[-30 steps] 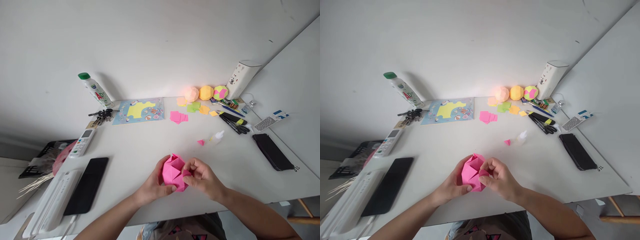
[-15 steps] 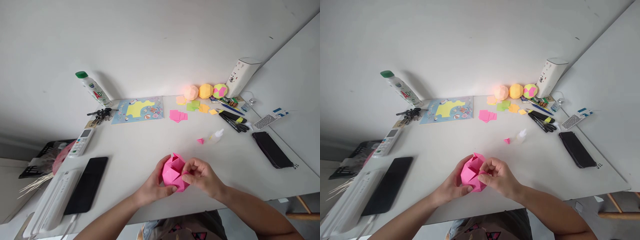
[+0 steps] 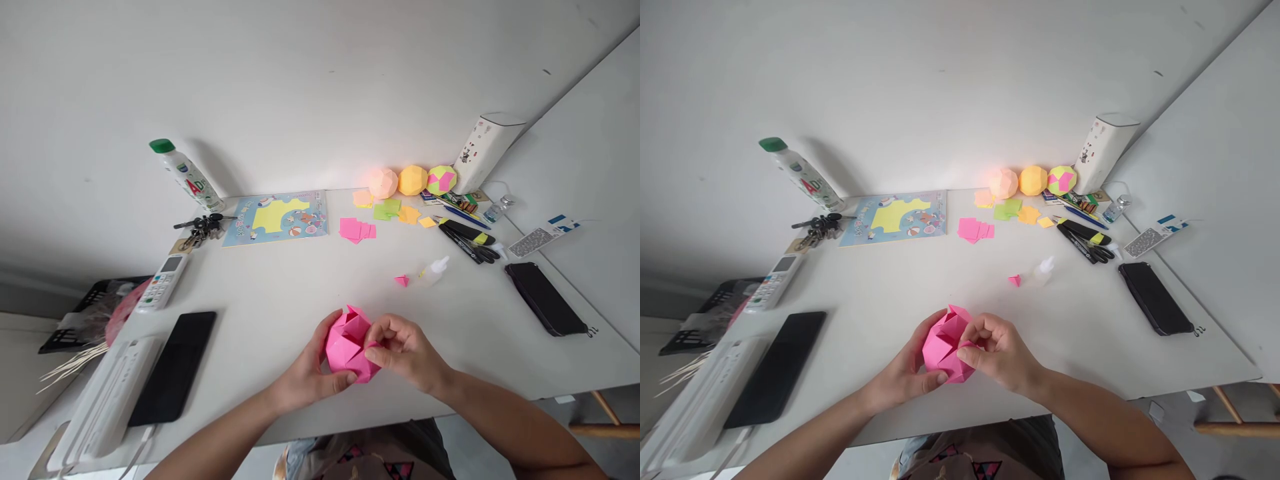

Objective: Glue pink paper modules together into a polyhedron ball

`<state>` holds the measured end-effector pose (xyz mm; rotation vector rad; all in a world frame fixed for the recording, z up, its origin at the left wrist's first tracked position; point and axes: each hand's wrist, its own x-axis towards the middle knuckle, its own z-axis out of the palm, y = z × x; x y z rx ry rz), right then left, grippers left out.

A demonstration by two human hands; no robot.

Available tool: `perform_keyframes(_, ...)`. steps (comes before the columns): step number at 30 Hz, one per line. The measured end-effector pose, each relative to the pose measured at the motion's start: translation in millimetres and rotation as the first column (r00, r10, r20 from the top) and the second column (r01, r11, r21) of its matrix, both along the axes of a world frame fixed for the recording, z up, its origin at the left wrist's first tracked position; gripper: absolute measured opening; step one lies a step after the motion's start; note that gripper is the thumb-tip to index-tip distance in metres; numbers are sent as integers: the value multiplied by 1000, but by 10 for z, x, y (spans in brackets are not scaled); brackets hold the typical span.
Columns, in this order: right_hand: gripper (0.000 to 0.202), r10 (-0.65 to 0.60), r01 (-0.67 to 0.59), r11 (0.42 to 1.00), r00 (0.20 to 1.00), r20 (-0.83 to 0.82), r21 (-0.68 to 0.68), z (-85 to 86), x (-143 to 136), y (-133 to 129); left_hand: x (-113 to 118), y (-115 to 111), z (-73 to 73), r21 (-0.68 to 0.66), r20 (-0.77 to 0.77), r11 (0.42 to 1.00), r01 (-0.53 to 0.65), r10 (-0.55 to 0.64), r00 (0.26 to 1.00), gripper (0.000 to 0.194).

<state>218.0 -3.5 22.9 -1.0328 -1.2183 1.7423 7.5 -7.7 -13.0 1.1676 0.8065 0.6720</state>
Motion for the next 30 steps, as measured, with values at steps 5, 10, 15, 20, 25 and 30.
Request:
perform_keyframes(5, 23, 0, 0, 1000, 1000, 19, 17, -6, 12, -6, -28, 0, -33, 22, -7, 1000, -4, 4, 1000, 93)
perform_keyframes(10, 26, 11, -11, 1000, 1000, 1, -11, -18, 12, 0, -30, 7, -59, 3, 5, 1000, 2, -2, 1000, 93)
perform_keyframes(15, 27, 13, -13, 1000, 1000, 4, -18, -25, 24, -4, -19, 3, -37, -11, 7, 1000, -3, 3, 1000, 94)
perform_keyframes(20, 29, 14, -14, 1000, 1000, 23, -2, -24, 20, -4, -25, -7, -21, -18, -17, 1000, -1, 1, 1000, 97)
perform_keyframes(25, 30, 16, -20, 999, 997, 74, 45, -35, 19, -13, -19, -7, -35, 77, -64, 996, 39, -34, 997, 94)
perform_keyframes(30, 22, 77, -102, 986, 981, 180, 132, -25, 56, -17, -2, -12, -29, 503, -175, 864, 39, 58, 983, 74)
